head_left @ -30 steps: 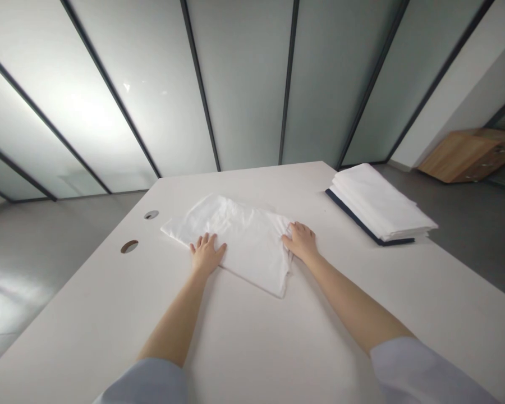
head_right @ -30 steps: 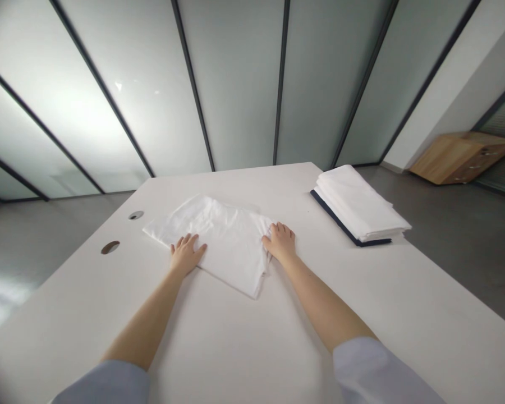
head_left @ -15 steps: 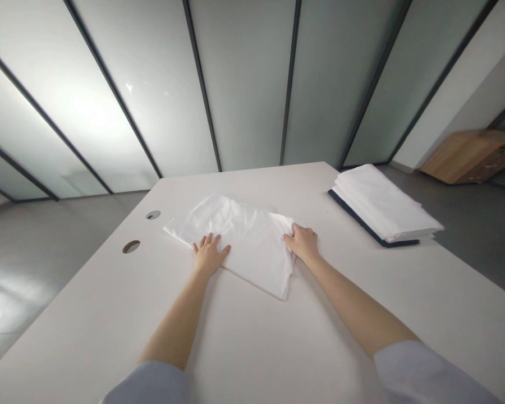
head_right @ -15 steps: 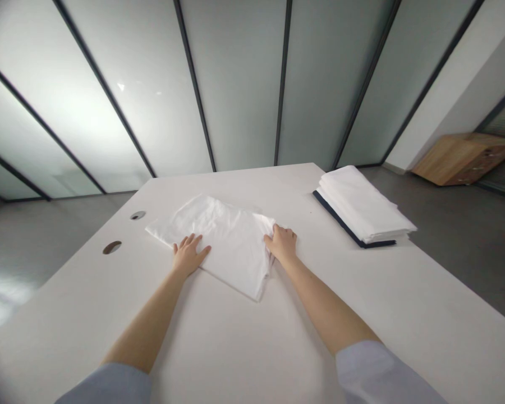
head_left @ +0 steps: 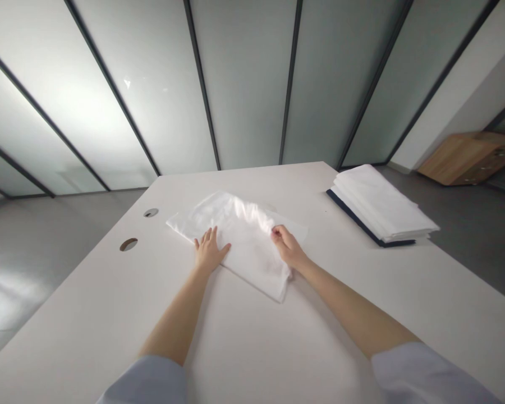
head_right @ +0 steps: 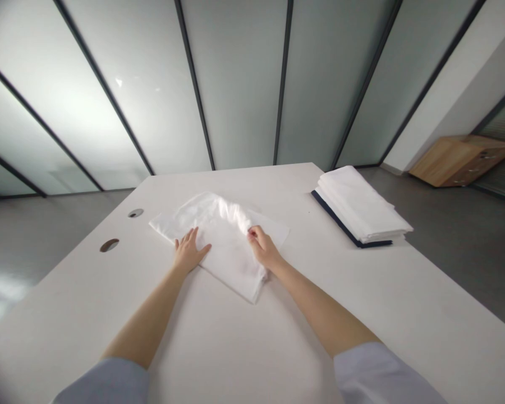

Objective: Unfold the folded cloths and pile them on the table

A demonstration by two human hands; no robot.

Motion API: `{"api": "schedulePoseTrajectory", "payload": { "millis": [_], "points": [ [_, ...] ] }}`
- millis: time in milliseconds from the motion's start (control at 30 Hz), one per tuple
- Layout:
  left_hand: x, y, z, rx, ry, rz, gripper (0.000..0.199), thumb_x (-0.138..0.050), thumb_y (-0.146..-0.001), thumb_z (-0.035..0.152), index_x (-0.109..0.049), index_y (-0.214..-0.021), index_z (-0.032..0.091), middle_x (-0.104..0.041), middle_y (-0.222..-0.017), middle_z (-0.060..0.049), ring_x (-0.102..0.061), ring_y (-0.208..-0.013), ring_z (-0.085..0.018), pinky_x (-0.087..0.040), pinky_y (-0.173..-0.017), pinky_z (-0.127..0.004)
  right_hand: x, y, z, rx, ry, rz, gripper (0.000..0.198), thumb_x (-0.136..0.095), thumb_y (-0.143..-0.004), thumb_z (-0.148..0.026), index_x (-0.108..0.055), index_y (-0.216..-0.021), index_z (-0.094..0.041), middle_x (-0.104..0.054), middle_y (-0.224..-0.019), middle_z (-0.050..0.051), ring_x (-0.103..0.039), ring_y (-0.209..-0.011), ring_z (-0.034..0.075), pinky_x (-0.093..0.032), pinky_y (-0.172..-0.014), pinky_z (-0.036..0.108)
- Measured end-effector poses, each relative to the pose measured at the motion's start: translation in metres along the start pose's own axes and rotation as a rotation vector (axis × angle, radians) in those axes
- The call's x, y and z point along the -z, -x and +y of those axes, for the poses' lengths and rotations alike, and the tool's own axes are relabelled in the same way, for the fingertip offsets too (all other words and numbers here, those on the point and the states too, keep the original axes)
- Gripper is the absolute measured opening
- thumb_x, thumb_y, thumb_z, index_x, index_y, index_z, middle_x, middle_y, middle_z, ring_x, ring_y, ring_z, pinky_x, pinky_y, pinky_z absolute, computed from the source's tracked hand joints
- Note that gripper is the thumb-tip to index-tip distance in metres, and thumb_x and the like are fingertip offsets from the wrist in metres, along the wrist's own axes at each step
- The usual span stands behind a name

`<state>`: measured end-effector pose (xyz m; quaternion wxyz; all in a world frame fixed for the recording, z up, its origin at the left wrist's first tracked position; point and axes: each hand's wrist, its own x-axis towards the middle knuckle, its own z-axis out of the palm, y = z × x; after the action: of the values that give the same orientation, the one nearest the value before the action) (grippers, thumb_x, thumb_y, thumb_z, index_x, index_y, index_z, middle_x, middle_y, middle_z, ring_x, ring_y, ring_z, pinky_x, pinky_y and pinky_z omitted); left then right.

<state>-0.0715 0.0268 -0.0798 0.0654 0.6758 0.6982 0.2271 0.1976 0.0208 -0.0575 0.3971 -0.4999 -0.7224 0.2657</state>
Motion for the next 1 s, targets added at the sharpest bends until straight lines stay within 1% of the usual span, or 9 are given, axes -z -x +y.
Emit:
{"api": "schedulePoseTrajectory", "payload": {
  "millis": [100,167,267,367,533,667,767,833,1000],
  "points": [
    [0.004,0.002,0.01,-0.131,0.017,0.105,0.091,-0.066,-0.076,0.033,-0.022,-0.153,0.017,-0.02,-0.159,-0.017,-0.019,-0.146,-0.034,-0.02,-0.116,-0.054,-0.012,0.016,-0.031,0.1,-0.078,-0.423,0.018,-0.045,-0.089,-0.036,-0.055,-0.083,-0.023,-0.061,-0.074,-0.002,-0.055,-0.068,0.016,-0.043,-0.066,0.026],
    [0.008,0.005,0.018,-0.267,-0.017,0.08,0.083,-0.064,-0.074,0.022,-0.032,-0.151,0.021,-0.015,-0.162,-0.01,-0.01,-0.148,-0.032,-0.021,-0.117,-0.049,-0.015,0.021,-0.041,0.11,-0.136,-0.594,0.018,-0.047,-0.089,-0.033,-0.056,-0.078,-0.022,-0.063,-0.072,-0.002,-0.057,-0.067,0.015,-0.044,-0.066,0.025],
    [0.011,0.009,0.026,-0.417,-0.093,-0.096,0.058,-0.058,-0.073,0.011,-0.061,-0.128,0.027,-0.032,-0.156,-0.004,-0.012,-0.148,-0.031,-0.013,-0.119,-0.052,-0.011,0.017,-0.034,0.1,-0.198,-0.453,0.025,-0.041,-0.093,-0.032,-0.062,-0.084,-0.021,-0.07,-0.085,0.002,-0.064,-0.082,0.017,-0.047,-0.078,0.028],
    [0.01,0.009,0.029,-0.455,-0.054,-0.21,0.046,-0.055,-0.073,0.01,-0.068,-0.114,0.026,-0.053,-0.141,-0.005,-0.03,-0.142,-0.029,-0.012,-0.119,-0.053,-0.001,0.005,-0.009,0.097,-0.056,-0.204,0.029,-0.039,-0.094,-0.032,-0.065,-0.102,-0.021,-0.07,-0.11,0.006,-0.062,-0.107,0.02,-0.044,-0.095,0.033],
    [0.011,0.004,0.026,-0.392,0.183,-0.147,0.043,-0.056,-0.07,0.016,-0.064,-0.112,0.021,-0.061,-0.128,-0.01,-0.048,-0.127,-0.027,-0.033,-0.111,-0.044,-0.002,-0.009,0.025,0.065,0.321,-0.347,0.04,-0.04,-0.096,-0.034,-0.058,-0.13,-0.022,-0.055,-0.141,0.009,-0.043,-0.135,0.021,-0.031,-0.112,0.039],
    [0.031,-0.003,0.006,-0.273,0.269,0.011,0.03,-0.058,-0.066,0.019,-0.065,-0.095,0.021,-0.067,-0.1,-0.009,-0.059,-0.106,-0.028,-0.043,-0.1,-0.041,-0.004,-0.011,0.031,-0.034,0.46,-0.38,0.047,-0.026,-0.101,-0.04,-0.049,-0.139,-0.025,-0.042,-0.151,0.005,-0.032,-0.142,0.021,-0.024,-0.115,0.043],
    [0.058,-0.008,-0.027,-0.218,0.22,0.103,0.015,-0.062,-0.063,0.025,-0.062,-0.078,0.023,-0.066,-0.085,-0.007,-0.062,-0.097,-0.03,-0.045,-0.096,-0.041,0.015,-0.012,0.032,-0.14,0.593,-0.325,0.05,-0.023,-0.101,-0.043,-0.048,-0.139,-0.024,-0.043,-0.15,0.008,-0.033,-0.141,0.026,-0.026,-0.112,0.049],
    [0.076,-0.007,-0.052,-0.194,0.132,0.108,0.01,-0.061,-0.062,0.026,-0.058,-0.07,0.023,-0.065,-0.08,-0.008,-0.063,-0.094,-0.031,-0.046,-0.094,-0.041,0.035,-0.014,0.031,-0.218,0.729,-0.284,0.05,-0.026,-0.1,-0.044,-0.051,-0.136,-0.019,-0.054,-0.14,0.015,-0.045,-0.133,0.03,-0.028,-0.108,0.052],
    [0.101,0.005,-0.103,-0.068,-0.191,-0.062,0.015,-0.062,-0.06,0.028,-0.048,-0.061,0.024,-0.061,-0.064,-0.009,-0.064,-0.098,-0.038,-0.042,-0.099,-0.049,0.065,-0.012,0.017,-0.297,0.911,-0.324,0.052,-0.041,-0.093,-0.055,-0.064,-0.119,-0.016,-0.071,-0.107,0.017,-0.065,-0.103,0.031,-0.038,-0.097,0.047]
  ]
}}
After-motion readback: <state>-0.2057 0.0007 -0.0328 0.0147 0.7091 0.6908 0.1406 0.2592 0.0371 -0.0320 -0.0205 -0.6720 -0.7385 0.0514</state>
